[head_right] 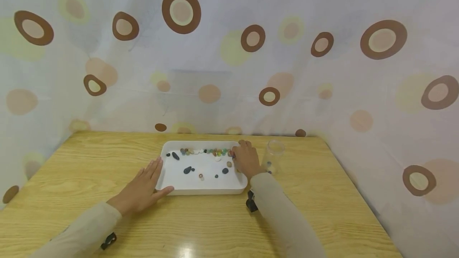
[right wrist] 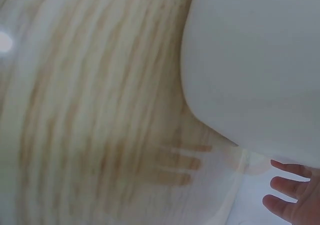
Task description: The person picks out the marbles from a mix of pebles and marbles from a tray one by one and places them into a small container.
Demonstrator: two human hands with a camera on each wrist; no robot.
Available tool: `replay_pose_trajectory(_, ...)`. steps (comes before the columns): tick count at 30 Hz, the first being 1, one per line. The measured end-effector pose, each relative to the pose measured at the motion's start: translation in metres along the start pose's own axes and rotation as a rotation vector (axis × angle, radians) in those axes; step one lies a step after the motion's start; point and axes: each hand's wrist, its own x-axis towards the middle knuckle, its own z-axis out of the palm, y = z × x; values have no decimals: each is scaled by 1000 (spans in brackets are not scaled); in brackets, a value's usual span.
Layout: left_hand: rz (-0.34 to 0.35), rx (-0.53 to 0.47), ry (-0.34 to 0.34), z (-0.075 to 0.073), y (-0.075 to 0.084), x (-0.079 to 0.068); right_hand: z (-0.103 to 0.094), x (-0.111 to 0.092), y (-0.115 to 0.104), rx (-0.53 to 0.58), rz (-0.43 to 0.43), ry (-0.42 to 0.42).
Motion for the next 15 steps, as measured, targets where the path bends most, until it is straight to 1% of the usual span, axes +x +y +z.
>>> replay_pose_trajectory(4, 2, -1, -1, -1, 1, 0, -2, 0, -3, 1, 24, -10)
replay_pose_trajectory(15, -4, -12, -6, -5, 2, -1, 0, 2, -2, -4, 29, -29)
